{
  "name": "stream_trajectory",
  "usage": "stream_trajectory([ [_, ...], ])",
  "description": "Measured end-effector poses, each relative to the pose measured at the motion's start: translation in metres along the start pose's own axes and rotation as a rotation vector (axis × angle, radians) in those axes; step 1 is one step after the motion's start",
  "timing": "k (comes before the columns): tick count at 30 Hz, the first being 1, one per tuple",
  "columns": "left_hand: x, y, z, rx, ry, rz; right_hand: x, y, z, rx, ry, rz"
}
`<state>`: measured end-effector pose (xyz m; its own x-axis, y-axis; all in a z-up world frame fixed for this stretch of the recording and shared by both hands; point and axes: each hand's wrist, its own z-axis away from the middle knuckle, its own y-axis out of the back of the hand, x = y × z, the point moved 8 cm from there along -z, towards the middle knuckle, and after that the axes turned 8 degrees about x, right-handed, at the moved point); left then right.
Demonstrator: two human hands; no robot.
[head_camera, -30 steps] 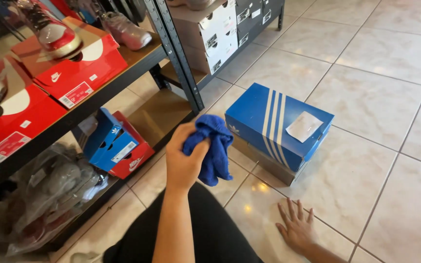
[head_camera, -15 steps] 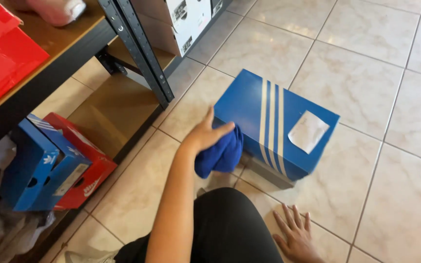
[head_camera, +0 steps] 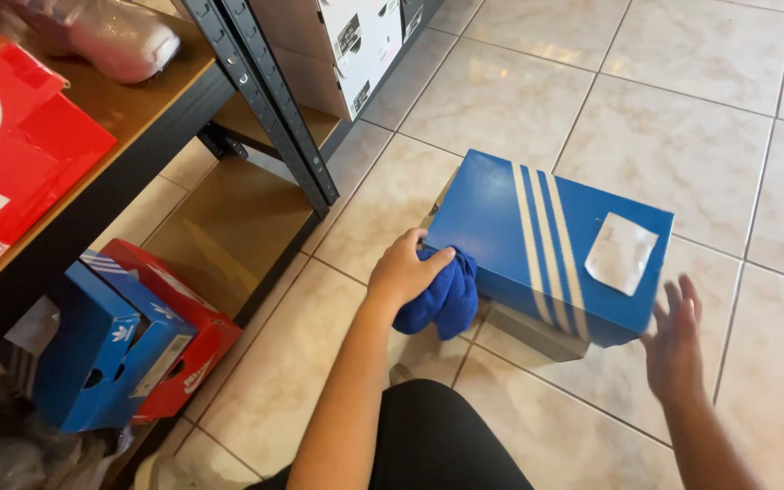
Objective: Cleaning shoeboxes and shoes with a cloth
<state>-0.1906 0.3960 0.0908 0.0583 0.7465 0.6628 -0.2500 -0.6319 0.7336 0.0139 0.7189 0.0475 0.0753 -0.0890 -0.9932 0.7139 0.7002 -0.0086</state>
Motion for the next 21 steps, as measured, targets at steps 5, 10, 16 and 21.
stream_trajectory([
  [5,0.005,0.005,0.017,-0.154,0.017,0.064,-0.027,-0.015,-0.004,0.011,-0.126,0.201],
  [10,0.033,0.012,0.028,-0.344,-0.071,-0.136,-0.027,-0.006,0.005,0.032,-0.11,0.189],
  [16,0.134,0.023,0.022,0.127,-0.283,0.19,-0.012,0.025,-0.003,0.134,0.281,0.668],
  [21,0.15,-0.049,0.023,-0.137,-0.188,0.87,-0.111,-0.057,0.048,0.019,0.89,0.38],
])
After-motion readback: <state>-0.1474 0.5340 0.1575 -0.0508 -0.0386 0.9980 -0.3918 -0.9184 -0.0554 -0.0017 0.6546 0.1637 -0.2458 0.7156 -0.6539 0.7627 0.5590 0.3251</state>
